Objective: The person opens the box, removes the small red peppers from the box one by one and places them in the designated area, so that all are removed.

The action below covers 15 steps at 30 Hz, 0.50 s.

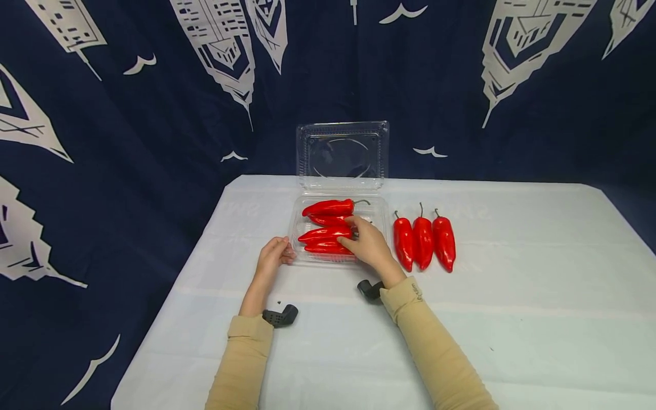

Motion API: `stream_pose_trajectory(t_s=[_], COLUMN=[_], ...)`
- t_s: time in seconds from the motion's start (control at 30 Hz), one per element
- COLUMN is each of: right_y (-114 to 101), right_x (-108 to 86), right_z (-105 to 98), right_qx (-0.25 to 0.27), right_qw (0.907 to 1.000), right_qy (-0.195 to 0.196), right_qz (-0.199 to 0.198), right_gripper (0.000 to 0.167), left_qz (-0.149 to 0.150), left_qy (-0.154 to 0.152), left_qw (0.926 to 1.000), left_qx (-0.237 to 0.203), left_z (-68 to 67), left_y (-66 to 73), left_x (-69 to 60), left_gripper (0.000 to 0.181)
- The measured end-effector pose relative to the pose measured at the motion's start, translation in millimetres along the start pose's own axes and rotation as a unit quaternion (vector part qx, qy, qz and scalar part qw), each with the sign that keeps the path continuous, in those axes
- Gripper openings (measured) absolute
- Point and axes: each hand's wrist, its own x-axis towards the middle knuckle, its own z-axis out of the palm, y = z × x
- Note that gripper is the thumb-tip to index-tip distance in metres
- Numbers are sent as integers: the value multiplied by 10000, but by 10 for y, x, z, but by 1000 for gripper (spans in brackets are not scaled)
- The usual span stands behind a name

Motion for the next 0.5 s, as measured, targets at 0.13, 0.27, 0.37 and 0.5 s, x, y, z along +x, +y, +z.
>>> stream_pose_trajectory(t_s=[0.13, 0.27, 0.37, 0.5], right_y=[8, -1, -7, -6], right_x=[10, 8, 7, 11], right_z=[4, 4, 6, 5], right_qx=[-56, -172, -275, -332], right_qw=[10000, 9997, 9994, 9991], right_qy=[-26, -17, -37, -95], right_qz=[72, 149, 224, 247], right_gripper=[51, 50, 50, 49], left_qz=[38, 57, 40, 36], left_qy=[2, 5, -4, -6], left_qw=[10000, 10000, 10000, 10000], left_qx=[4, 11, 52, 87], left_z=[6, 11, 9, 8], left_y=[-13, -9, -10, -13], left_x=[1, 2, 3, 2], left_gripper=[18, 17, 17, 17])
